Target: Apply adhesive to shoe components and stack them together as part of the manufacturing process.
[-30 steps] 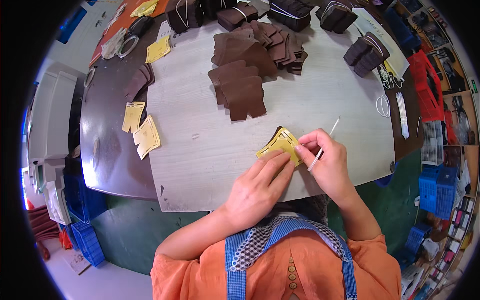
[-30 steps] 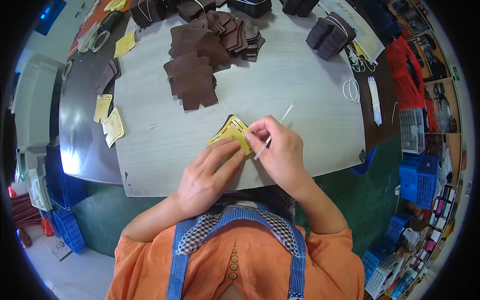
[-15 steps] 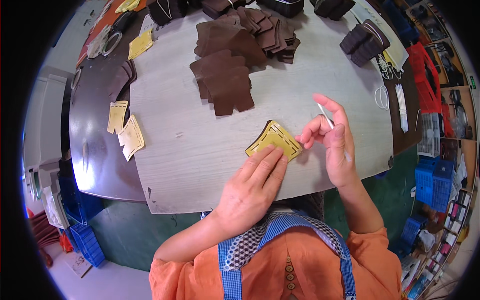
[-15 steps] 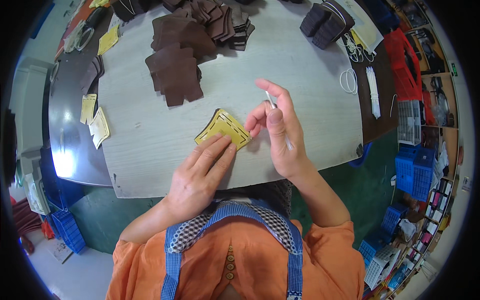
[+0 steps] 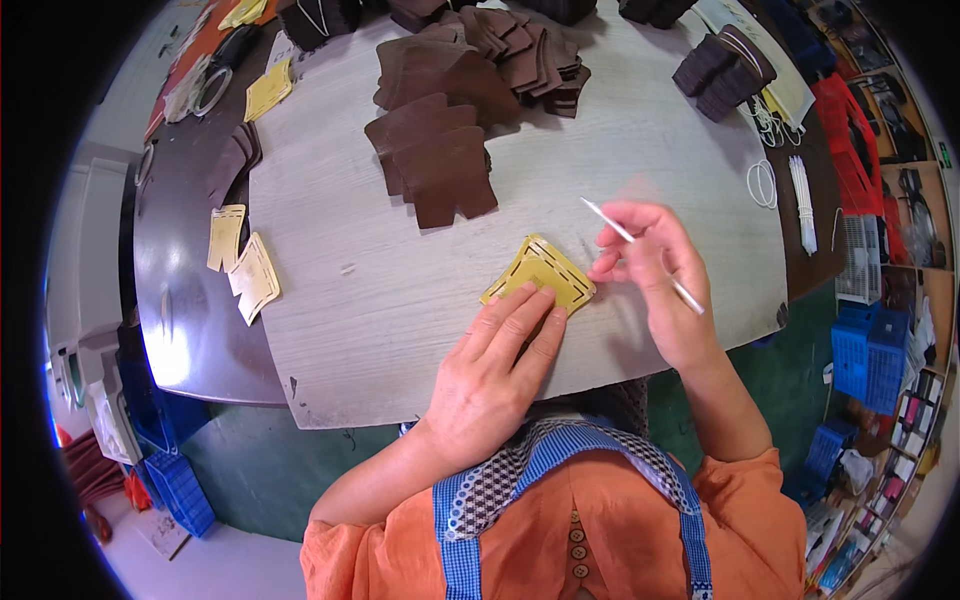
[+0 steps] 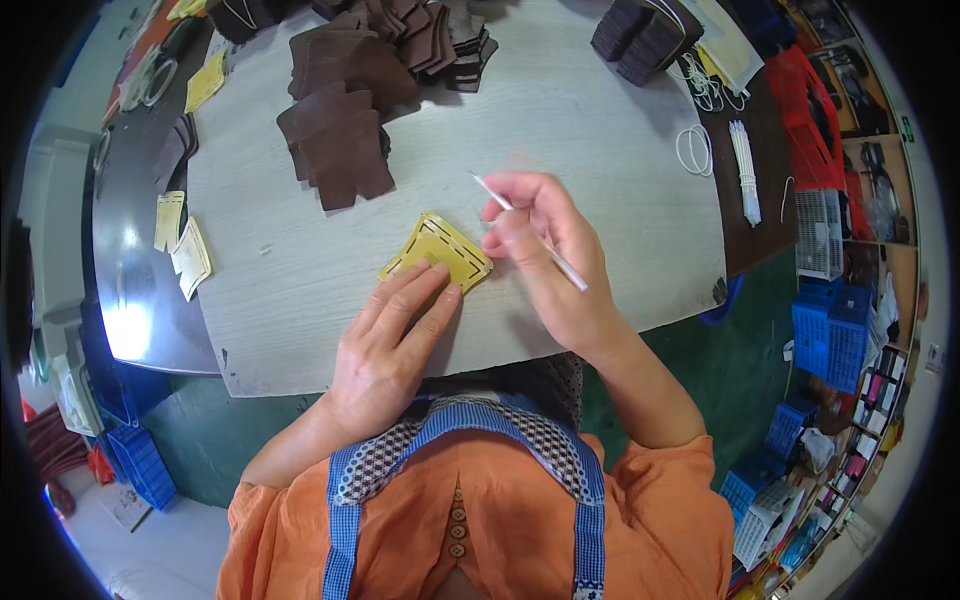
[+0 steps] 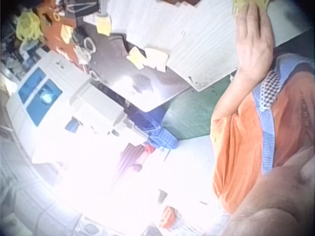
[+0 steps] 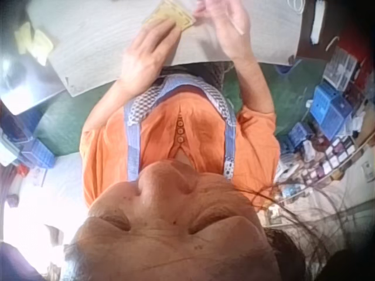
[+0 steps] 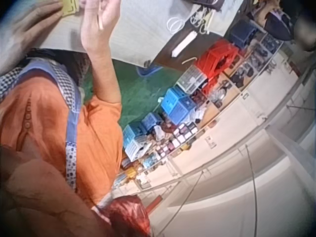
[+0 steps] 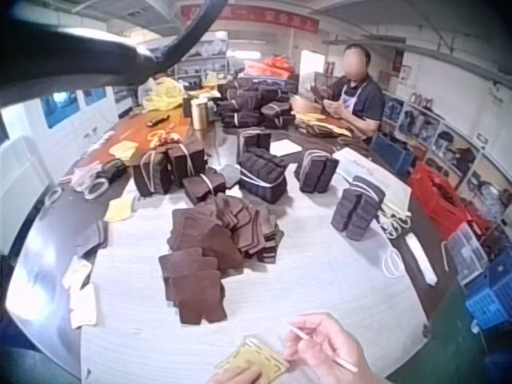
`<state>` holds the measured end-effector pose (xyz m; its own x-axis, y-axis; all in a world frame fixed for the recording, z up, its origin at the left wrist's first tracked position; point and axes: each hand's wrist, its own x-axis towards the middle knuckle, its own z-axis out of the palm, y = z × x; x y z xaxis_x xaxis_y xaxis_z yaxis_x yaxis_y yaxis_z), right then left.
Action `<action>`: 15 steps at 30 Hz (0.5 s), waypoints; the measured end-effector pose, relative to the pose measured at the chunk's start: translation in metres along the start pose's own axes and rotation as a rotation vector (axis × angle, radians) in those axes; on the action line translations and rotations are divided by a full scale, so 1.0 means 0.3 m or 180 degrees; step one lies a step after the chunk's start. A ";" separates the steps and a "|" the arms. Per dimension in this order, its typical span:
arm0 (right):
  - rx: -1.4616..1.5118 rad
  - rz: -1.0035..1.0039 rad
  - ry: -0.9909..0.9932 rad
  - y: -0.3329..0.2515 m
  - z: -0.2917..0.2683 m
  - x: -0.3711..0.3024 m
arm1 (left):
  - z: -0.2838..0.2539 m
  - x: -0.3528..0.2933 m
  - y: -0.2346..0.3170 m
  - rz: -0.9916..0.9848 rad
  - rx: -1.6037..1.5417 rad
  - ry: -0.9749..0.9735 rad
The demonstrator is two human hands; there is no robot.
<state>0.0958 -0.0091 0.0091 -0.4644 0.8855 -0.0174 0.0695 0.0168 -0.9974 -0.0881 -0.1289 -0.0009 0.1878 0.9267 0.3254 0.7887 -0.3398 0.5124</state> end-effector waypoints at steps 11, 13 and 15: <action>-0.1903 -0.1081 -0.0061 0.015 0.079 0.079 | -0.002 -0.002 -0.003 -0.0019 0.0089 -0.0067; -0.1966 -0.1158 0.0015 0.018 0.081 0.073 | -0.001 -0.003 -0.005 -0.0024 0.0072 -0.0062; -0.2226 -0.1326 -0.0047 0.021 0.054 0.036 | -0.002 -0.006 -0.006 -0.0038 0.0050 -0.0053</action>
<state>0.0770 -0.0071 0.0015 -0.5849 0.7365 0.3398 0.4216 0.6339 -0.6484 -0.0902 -0.1300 -0.0021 0.1882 0.9333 0.3060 0.7999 -0.3264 0.5036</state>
